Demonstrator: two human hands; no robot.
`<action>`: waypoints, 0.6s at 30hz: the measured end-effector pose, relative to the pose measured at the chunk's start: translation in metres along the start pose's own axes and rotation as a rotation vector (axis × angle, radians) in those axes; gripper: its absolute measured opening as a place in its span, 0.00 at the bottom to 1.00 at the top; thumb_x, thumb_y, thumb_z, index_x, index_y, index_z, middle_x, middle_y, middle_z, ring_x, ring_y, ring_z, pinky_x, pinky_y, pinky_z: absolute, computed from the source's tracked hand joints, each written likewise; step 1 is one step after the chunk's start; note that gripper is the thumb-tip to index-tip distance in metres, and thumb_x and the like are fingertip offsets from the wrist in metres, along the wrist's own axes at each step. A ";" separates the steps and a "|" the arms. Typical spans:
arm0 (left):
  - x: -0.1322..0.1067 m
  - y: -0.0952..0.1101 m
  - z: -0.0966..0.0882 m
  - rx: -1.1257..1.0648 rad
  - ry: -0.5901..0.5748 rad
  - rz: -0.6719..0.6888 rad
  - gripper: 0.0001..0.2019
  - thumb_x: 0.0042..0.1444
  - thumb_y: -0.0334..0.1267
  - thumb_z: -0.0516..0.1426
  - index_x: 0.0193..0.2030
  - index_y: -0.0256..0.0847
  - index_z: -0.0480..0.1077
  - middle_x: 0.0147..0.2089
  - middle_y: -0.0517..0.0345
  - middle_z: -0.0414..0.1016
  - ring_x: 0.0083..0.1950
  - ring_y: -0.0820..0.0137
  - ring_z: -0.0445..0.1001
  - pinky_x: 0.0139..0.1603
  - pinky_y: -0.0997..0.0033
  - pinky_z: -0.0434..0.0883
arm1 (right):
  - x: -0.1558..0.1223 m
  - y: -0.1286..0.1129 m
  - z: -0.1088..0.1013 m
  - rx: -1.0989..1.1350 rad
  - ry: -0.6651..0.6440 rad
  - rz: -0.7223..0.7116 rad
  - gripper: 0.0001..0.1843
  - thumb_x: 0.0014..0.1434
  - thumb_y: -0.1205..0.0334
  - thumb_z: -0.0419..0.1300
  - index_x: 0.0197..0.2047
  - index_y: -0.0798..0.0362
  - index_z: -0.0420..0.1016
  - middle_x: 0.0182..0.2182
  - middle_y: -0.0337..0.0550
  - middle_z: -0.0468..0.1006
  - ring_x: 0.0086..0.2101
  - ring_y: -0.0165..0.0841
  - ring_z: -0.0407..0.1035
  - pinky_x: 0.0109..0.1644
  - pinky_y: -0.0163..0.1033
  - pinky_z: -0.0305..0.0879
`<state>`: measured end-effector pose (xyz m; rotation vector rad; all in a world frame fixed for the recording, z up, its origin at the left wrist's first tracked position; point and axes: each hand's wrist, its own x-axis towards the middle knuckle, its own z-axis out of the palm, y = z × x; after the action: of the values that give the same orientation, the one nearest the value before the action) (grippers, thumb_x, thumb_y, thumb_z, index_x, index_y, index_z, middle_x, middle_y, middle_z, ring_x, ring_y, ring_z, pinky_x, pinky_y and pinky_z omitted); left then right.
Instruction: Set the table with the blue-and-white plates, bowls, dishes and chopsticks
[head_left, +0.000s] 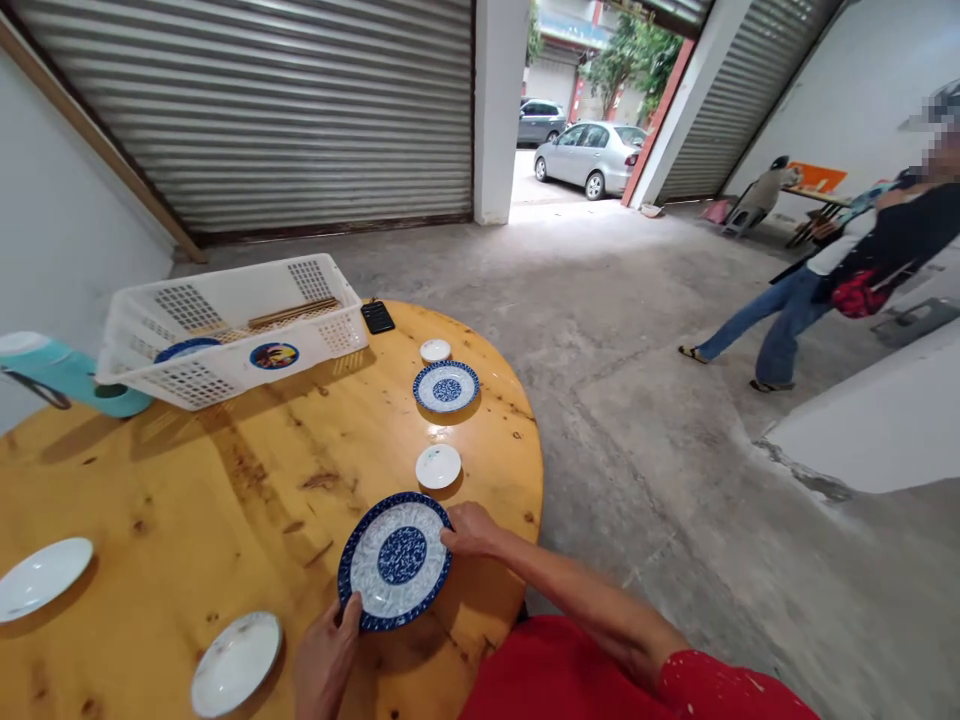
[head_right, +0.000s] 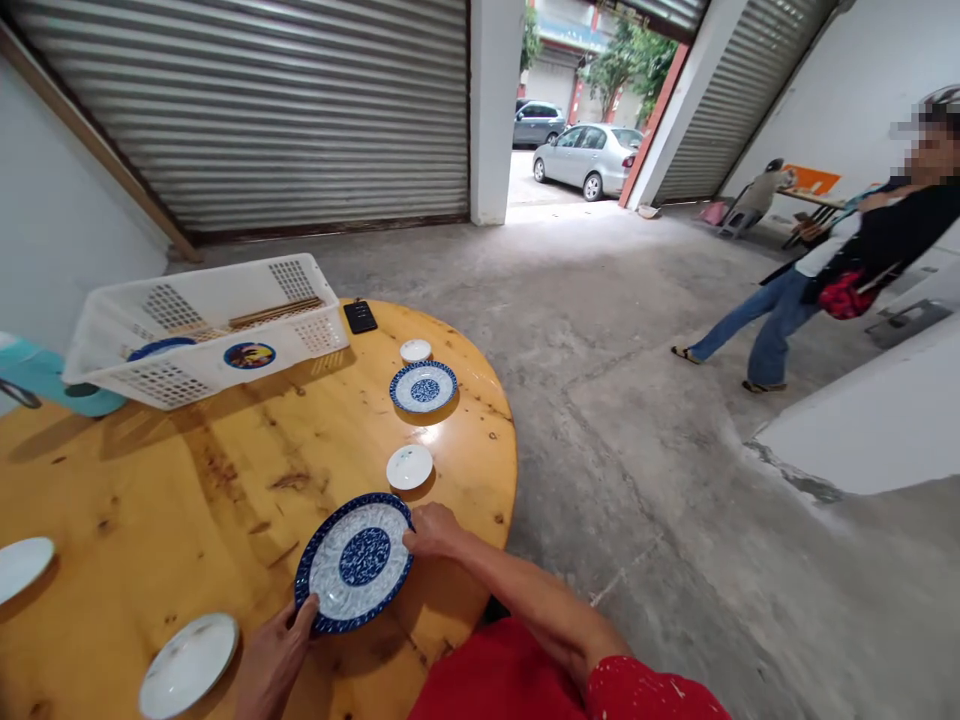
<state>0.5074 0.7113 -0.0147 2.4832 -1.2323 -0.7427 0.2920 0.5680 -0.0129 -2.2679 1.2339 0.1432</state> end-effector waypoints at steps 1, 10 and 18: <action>0.001 0.000 -0.001 -0.004 -0.036 -0.011 0.27 0.54 0.58 0.41 0.28 0.43 0.74 0.33 0.44 0.82 0.43 0.48 0.80 0.39 0.60 0.73 | 0.001 0.000 0.000 -0.014 -0.005 -0.010 0.19 0.61 0.56 0.52 0.44 0.57 0.79 0.44 0.55 0.83 0.41 0.45 0.77 0.39 0.39 0.67; 0.016 -0.008 0.002 0.030 -0.125 -0.011 0.31 0.53 0.60 0.41 0.37 0.40 0.77 0.39 0.40 0.82 0.48 0.44 0.79 0.46 0.53 0.74 | 0.011 0.011 0.009 -0.125 0.011 -0.074 0.22 0.61 0.53 0.52 0.46 0.59 0.79 0.42 0.58 0.83 0.43 0.50 0.79 0.43 0.45 0.74; 0.030 -0.016 0.005 0.096 -0.163 0.030 0.35 0.58 0.59 0.40 0.51 0.35 0.77 0.45 0.37 0.81 0.50 0.43 0.78 0.47 0.50 0.74 | 0.014 0.016 0.011 -0.149 0.024 -0.090 0.21 0.62 0.53 0.52 0.46 0.58 0.79 0.42 0.56 0.83 0.42 0.48 0.79 0.43 0.46 0.76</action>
<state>0.5300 0.6973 -0.0360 2.5153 -1.3893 -0.9146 0.2883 0.5563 -0.0335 -2.4547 1.1658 0.1801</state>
